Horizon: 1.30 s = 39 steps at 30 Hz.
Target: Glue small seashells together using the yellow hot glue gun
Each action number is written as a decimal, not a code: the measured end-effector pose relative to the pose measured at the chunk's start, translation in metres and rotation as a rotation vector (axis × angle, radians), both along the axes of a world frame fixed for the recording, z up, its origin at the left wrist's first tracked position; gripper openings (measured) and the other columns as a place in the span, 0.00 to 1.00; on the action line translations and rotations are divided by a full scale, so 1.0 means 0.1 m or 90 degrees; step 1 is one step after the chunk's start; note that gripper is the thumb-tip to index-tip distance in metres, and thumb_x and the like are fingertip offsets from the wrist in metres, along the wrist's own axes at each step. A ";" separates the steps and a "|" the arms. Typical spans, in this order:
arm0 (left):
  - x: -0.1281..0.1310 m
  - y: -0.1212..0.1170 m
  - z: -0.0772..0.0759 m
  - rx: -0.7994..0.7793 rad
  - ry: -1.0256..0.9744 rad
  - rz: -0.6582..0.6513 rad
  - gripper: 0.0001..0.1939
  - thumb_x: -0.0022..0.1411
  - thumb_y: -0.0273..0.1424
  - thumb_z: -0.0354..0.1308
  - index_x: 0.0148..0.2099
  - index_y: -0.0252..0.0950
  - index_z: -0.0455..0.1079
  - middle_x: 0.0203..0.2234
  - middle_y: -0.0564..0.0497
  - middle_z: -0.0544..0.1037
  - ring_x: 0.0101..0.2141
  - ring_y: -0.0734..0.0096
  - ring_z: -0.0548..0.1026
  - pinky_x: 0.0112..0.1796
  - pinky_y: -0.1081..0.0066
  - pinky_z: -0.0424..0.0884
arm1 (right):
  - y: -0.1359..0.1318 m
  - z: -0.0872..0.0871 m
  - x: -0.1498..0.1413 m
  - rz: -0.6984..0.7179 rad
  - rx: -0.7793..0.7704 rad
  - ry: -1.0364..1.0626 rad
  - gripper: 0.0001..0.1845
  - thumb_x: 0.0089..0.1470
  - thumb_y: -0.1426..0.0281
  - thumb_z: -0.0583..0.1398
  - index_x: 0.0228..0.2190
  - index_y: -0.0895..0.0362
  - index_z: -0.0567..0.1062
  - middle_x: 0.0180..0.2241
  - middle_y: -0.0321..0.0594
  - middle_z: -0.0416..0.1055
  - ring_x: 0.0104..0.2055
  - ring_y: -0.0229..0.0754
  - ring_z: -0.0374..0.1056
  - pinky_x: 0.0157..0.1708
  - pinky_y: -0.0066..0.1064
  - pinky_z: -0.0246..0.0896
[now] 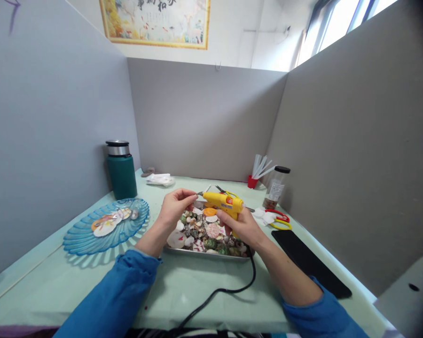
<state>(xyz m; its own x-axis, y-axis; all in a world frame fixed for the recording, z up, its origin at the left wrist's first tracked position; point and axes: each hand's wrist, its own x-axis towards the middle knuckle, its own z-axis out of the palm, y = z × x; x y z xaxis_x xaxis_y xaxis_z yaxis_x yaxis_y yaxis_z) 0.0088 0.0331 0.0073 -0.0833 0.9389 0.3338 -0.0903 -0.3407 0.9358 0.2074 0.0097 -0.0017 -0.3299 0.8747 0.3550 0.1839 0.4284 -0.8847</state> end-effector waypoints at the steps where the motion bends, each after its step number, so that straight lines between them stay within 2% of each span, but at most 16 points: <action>1: 0.00 0.00 0.00 0.000 0.000 -0.001 0.11 0.45 0.31 0.65 0.31 0.31 0.70 0.15 0.55 0.71 0.17 0.79 0.67 0.21 0.77 0.64 | 0.00 0.00 0.00 -0.002 0.001 -0.003 0.18 0.51 0.57 0.59 0.32 0.60 0.74 0.19 0.34 0.66 0.15 0.31 0.60 0.13 0.22 0.54; 24: 0.00 -0.02 0.01 -0.009 -0.010 -0.003 0.12 0.43 0.32 0.66 0.29 0.31 0.71 0.15 0.56 0.71 0.16 0.79 0.67 0.20 0.77 0.64 | 0.00 0.00 0.00 0.001 0.003 0.007 0.18 0.50 0.56 0.59 0.31 0.60 0.74 0.18 0.33 0.65 0.15 0.30 0.60 0.13 0.22 0.56; 31: 0.00 -0.03 0.04 -0.052 -0.042 -0.009 0.14 0.43 0.33 0.66 0.31 0.30 0.71 0.16 0.55 0.71 0.17 0.79 0.67 0.22 0.76 0.65 | 0.00 0.04 0.01 0.010 -0.008 0.032 0.18 0.51 0.56 0.58 0.32 0.59 0.74 0.15 0.32 0.63 0.14 0.31 0.59 0.13 0.23 0.55; 39: 0.00 -0.02 0.02 -0.045 -0.041 -0.009 0.14 0.42 0.33 0.67 0.30 0.30 0.72 0.16 0.55 0.72 0.16 0.80 0.67 0.21 0.77 0.65 | 0.00 0.00 0.01 0.020 -0.006 0.028 0.18 0.51 0.56 0.59 0.32 0.61 0.73 0.18 0.32 0.64 0.15 0.31 0.60 0.13 0.22 0.55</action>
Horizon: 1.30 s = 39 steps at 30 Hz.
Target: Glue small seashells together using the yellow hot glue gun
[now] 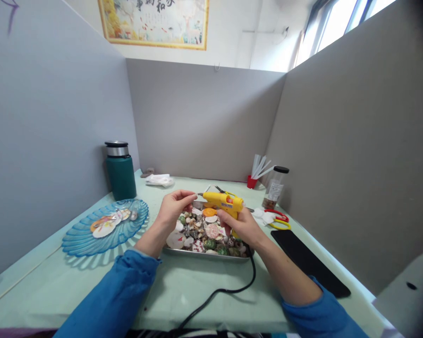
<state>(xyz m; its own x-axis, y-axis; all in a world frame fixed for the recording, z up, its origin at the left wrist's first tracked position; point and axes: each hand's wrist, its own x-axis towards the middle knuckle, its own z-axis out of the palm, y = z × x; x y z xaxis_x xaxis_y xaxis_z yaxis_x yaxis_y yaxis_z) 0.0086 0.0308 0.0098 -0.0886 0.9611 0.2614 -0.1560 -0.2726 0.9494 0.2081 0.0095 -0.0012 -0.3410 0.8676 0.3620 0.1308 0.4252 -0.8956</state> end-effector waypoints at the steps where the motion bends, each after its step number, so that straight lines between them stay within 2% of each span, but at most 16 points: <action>1: 0.00 0.00 0.00 0.002 0.003 0.003 0.14 0.42 0.33 0.67 0.30 0.30 0.72 0.16 0.54 0.72 0.16 0.80 0.67 0.21 0.77 0.64 | 0.00 0.00 0.00 0.000 0.001 -0.001 0.18 0.51 0.56 0.59 0.32 0.61 0.73 0.18 0.32 0.64 0.15 0.31 0.60 0.13 0.22 0.55; 18: 0.01 0.01 -0.01 0.019 0.018 0.010 0.13 0.42 0.33 0.67 0.29 0.31 0.71 0.13 0.55 0.70 0.16 0.78 0.67 0.20 0.77 0.63 | -0.01 -0.01 0.00 -0.021 0.009 -0.019 0.18 0.50 0.56 0.59 0.26 0.60 0.72 0.16 0.32 0.63 0.15 0.31 0.59 0.14 0.23 0.54; 39: 0.00 0.01 -0.02 0.029 0.025 0.006 0.11 0.44 0.32 0.66 0.30 0.31 0.71 0.14 0.55 0.70 0.16 0.79 0.67 0.20 0.77 0.63 | 0.00 -0.01 0.00 -0.016 0.002 -0.025 0.18 0.51 0.56 0.58 0.30 0.59 0.72 0.16 0.31 0.61 0.15 0.31 0.58 0.14 0.24 0.55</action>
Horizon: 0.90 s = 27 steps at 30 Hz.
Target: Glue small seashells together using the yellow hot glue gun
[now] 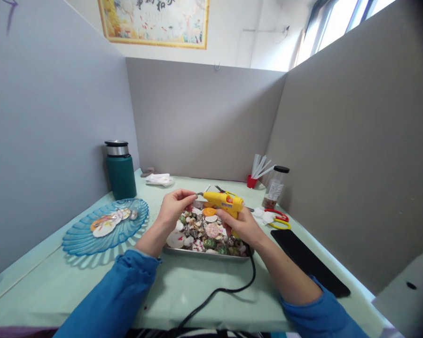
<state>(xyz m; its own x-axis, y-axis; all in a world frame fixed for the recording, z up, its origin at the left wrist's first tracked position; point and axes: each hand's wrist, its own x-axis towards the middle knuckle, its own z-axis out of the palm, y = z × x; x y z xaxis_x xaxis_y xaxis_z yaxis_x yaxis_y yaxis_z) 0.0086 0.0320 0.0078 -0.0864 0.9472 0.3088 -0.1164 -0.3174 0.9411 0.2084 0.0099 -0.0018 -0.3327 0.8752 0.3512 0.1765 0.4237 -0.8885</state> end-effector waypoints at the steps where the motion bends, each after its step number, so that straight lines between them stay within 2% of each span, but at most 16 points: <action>1: 0.00 0.00 0.00 0.001 0.001 0.000 0.11 0.44 0.32 0.66 0.30 0.31 0.71 0.14 0.55 0.70 0.16 0.79 0.67 0.20 0.77 0.63 | 0.00 0.01 0.00 -0.002 0.000 0.002 0.18 0.51 0.56 0.58 0.30 0.59 0.73 0.16 0.31 0.62 0.15 0.31 0.58 0.14 0.24 0.55; 8: 0.00 0.00 0.00 0.007 0.002 0.000 0.12 0.44 0.33 0.66 0.30 0.30 0.71 0.14 0.55 0.71 0.16 0.79 0.67 0.20 0.77 0.64 | 0.00 0.02 0.00 0.007 0.003 0.018 0.17 0.52 0.57 0.58 0.32 0.59 0.73 0.15 0.30 0.61 0.14 0.31 0.58 0.14 0.23 0.55; 15: 0.00 -0.01 0.01 -0.001 -0.003 -0.003 0.12 0.45 0.32 0.65 0.30 0.29 0.71 0.14 0.55 0.70 0.16 0.79 0.67 0.21 0.78 0.65 | 0.00 0.01 0.01 -0.014 0.008 -0.003 0.18 0.51 0.57 0.58 0.24 0.60 0.71 0.14 0.31 0.61 0.14 0.31 0.58 0.14 0.23 0.53; 22: -0.02 0.02 -0.01 -0.047 -0.054 -0.019 0.14 0.44 0.33 0.66 0.33 0.29 0.71 0.20 0.53 0.74 0.18 0.81 0.68 0.22 0.77 0.67 | 0.00 0.01 0.02 0.019 -0.027 0.024 0.18 0.52 0.57 0.58 0.26 0.60 0.72 0.13 0.30 0.62 0.14 0.30 0.58 0.14 0.22 0.53; 27: -0.01 0.01 -0.01 -0.046 -0.057 -0.025 0.14 0.43 0.32 0.67 0.32 0.29 0.71 0.17 0.55 0.72 0.17 0.81 0.67 0.22 0.78 0.66 | 0.00 0.01 0.01 0.024 -0.016 0.020 0.17 0.52 0.57 0.57 0.27 0.60 0.72 0.13 0.30 0.62 0.14 0.31 0.58 0.15 0.23 0.53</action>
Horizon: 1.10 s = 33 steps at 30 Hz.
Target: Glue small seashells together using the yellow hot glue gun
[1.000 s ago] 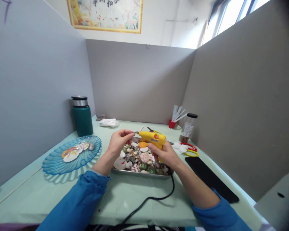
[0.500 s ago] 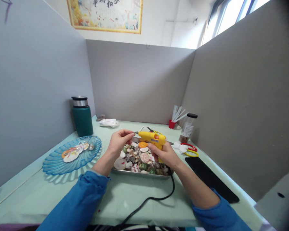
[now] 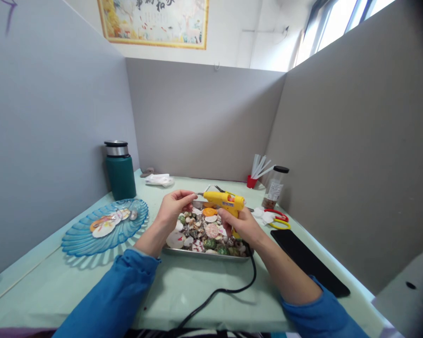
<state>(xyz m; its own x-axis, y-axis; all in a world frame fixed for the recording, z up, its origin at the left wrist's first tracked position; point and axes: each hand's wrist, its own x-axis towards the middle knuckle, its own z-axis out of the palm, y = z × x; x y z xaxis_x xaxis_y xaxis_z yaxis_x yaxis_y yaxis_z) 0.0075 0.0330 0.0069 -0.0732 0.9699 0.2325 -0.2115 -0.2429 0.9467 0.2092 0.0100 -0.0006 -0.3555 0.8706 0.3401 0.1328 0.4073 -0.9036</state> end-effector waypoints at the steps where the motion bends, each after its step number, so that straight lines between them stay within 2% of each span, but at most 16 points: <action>1: 0.00 0.00 0.00 0.003 0.004 0.000 0.14 0.43 0.32 0.67 0.32 0.29 0.71 0.17 0.55 0.71 0.17 0.81 0.67 0.22 0.78 0.67 | 0.00 0.00 0.00 -0.001 0.004 -0.002 0.17 0.52 0.57 0.57 0.27 0.60 0.72 0.13 0.30 0.62 0.14 0.31 0.58 0.15 0.23 0.53; 7: 0.00 0.00 0.00 0.026 0.028 0.011 0.13 0.44 0.32 0.67 0.31 0.29 0.71 0.16 0.55 0.71 0.17 0.80 0.67 0.21 0.78 0.66 | 0.00 0.00 0.00 -0.039 0.023 -0.031 0.18 0.51 0.56 0.58 0.25 0.59 0.72 0.14 0.30 0.61 0.14 0.31 0.58 0.14 0.23 0.52; 12: -0.02 0.02 0.00 -0.004 -0.024 -0.011 0.14 0.43 0.32 0.67 0.32 0.29 0.72 0.25 0.50 0.76 0.18 0.82 0.68 0.22 0.78 0.68 | 0.02 0.01 0.01 -0.058 -0.012 0.020 0.20 0.51 0.55 0.58 0.21 0.59 0.70 0.14 0.31 0.61 0.14 0.30 0.58 0.15 0.23 0.51; 16: -0.03 0.01 0.01 -0.039 -0.079 -0.044 0.14 0.43 0.30 0.68 0.33 0.29 0.72 0.27 0.48 0.77 0.18 0.84 0.68 0.22 0.79 0.68 | 0.04 0.02 0.02 -0.062 -0.096 0.128 0.21 0.49 0.52 0.57 0.28 0.58 0.72 0.21 0.34 0.68 0.15 0.29 0.60 0.15 0.23 0.53; 22: -0.02 -0.02 0.05 -0.065 -0.127 -0.066 0.14 0.42 0.28 0.68 0.33 0.28 0.72 0.27 0.49 0.77 0.17 0.85 0.68 0.22 0.80 0.68 | 0.03 0.03 0.02 -0.020 -0.125 0.148 0.22 0.48 0.52 0.58 0.32 0.59 0.74 0.14 0.29 0.62 0.13 0.28 0.54 0.15 0.22 0.49; 28: -0.03 0.00 0.02 -0.057 -0.113 -0.039 0.14 0.42 0.29 0.68 0.33 0.29 0.72 0.27 0.49 0.78 0.17 0.84 0.68 0.21 0.79 0.68 | 0.01 0.04 0.04 0.011 -0.095 0.121 0.20 0.50 0.54 0.58 0.34 0.60 0.72 0.14 0.28 0.59 0.14 0.29 0.53 0.15 0.23 0.49; 33: -0.03 0.02 0.00 -0.057 -0.104 -0.025 0.15 0.41 0.29 0.68 0.33 0.29 0.71 0.26 0.49 0.77 0.17 0.84 0.68 0.22 0.78 0.69 | -0.01 0.02 0.03 0.066 -0.029 0.023 0.18 0.53 0.55 0.56 0.33 0.58 0.71 0.13 0.27 0.57 0.14 0.30 0.52 0.14 0.23 0.46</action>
